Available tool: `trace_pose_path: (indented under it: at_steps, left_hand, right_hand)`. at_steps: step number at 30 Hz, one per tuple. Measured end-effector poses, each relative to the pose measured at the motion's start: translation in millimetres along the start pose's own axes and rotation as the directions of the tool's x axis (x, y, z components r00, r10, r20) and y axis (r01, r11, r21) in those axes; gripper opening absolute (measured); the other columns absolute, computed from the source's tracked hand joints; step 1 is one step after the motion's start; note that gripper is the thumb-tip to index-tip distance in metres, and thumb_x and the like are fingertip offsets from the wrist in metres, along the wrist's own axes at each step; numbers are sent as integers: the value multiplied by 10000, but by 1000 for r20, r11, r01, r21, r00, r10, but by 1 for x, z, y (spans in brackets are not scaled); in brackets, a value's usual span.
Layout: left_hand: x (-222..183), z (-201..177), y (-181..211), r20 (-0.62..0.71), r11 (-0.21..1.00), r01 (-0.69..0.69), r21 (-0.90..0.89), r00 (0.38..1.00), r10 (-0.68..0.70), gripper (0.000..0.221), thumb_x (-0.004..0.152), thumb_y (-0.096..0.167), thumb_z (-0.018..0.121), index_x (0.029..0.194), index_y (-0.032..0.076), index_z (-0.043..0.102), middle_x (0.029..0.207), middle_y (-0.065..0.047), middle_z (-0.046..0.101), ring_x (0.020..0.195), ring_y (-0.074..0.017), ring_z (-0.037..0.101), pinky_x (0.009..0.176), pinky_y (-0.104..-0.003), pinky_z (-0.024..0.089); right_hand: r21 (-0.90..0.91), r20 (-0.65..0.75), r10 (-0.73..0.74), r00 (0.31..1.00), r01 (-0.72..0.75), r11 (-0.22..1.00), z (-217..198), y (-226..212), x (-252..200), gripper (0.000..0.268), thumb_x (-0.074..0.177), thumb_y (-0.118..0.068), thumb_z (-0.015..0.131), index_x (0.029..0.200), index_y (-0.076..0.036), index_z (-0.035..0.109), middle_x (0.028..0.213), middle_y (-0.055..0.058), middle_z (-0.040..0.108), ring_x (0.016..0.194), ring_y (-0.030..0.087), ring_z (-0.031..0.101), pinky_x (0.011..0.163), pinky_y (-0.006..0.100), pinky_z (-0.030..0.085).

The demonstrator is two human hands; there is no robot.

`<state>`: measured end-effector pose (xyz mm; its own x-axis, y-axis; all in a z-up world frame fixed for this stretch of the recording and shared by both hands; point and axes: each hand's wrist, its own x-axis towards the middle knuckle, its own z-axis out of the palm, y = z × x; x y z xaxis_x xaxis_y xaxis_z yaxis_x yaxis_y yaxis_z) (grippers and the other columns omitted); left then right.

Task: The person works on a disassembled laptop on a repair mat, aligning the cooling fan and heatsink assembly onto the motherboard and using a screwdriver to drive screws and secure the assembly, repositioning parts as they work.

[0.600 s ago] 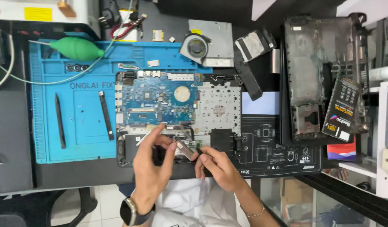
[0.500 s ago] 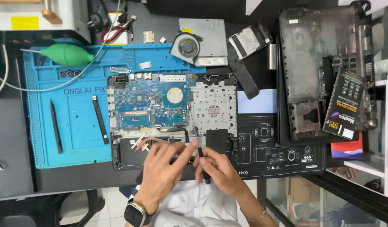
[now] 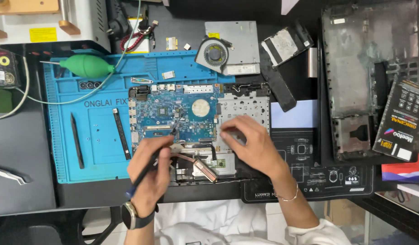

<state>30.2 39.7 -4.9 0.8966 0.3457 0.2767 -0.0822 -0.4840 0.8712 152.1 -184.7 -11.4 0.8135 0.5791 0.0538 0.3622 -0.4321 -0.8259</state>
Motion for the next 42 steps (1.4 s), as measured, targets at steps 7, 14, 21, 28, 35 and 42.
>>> trace_pose_path:
  at_steps: [7, 14, 21, 28, 35, 42]
  left_hand:
    - [55, -44, -42, 15, 941, 225, -252, 973, -229, 125, 1073, 67, 592, 1128, -5, 679, 964, -99, 694, 882, -124, 649, 809, -285, 531]
    - [95, -68, -70, 141, 976, 200, -84, 972, -187, 181, 1089, 124, 592, 1049, -17, 698, 854, -57, 721, 822, -126, 684, 757, -272, 516]
    - [87, -59, -77, 49, 947, 203, -247, 979, -197, 205, 1116, 125, 568, 1027, -30, 668, 907, -55, 673, 817, -121, 664, 772, -267, 524]
    - [66, -66, -74, 35, 950, 270, -159, 963, -268, 197, 1075, 131, 628, 1001, -38, 698, 850, -79, 674, 733, -138, 623, 678, -268, 474]
    - [72, -65, -41, 103, 966, 169, -195, 983, -151, 202, 1098, 154, 604, 1101, -25, 698, 966, -65, 705, 897, -124, 676, 814, -258, 516]
    - [54, -73, -40, 29, 982, 172, -83, 985, -170, 198, 1074, 150, 673, 1132, -21, 754, 853, -93, 683, 778, -137, 631, 694, -227, 452]
  right_hand:
    - [-275, 6, -168, 986, 163, 947, 9, 3, 43, 406, 831, -162, 805, 1198, -27, 696, 1203, 121, 636, 1118, 326, 613, 905, 425, 524]
    - [-285, 14, -87, 996, 88, 954, 17, 20, 45, 289, 811, -169, 832, 1066, -79, 732, 1199, 88, 647, 1103, 301, 621, 906, 414, 537]
    - [-286, 4, -93, 996, 91, 954, 17, 18, 45, 293, 810, -162, 836, 1071, -76, 733, 1191, 88, 649, 1116, 298, 621, 912, 416, 535]
    - [-139, -41, 152, 987, -157, 978, 15, 9, 43, 402, 817, -123, 822, 1191, -71, 682, 1182, 78, 666, 937, 203, 670, 771, 311, 572]
    - [135, 10, 250, 968, -249, 959, 7, 11, 41, 469, 824, -45, 800, 1266, -55, 643, 1165, 49, 735, 1001, 124, 663, 790, 256, 561]
    - [365, 13, 295, 955, -279, 888, 10, 23, 39, 467, 854, 29, 755, 1289, -25, 595, 1190, 86, 705, 1072, 140, 648, 848, 260, 552]
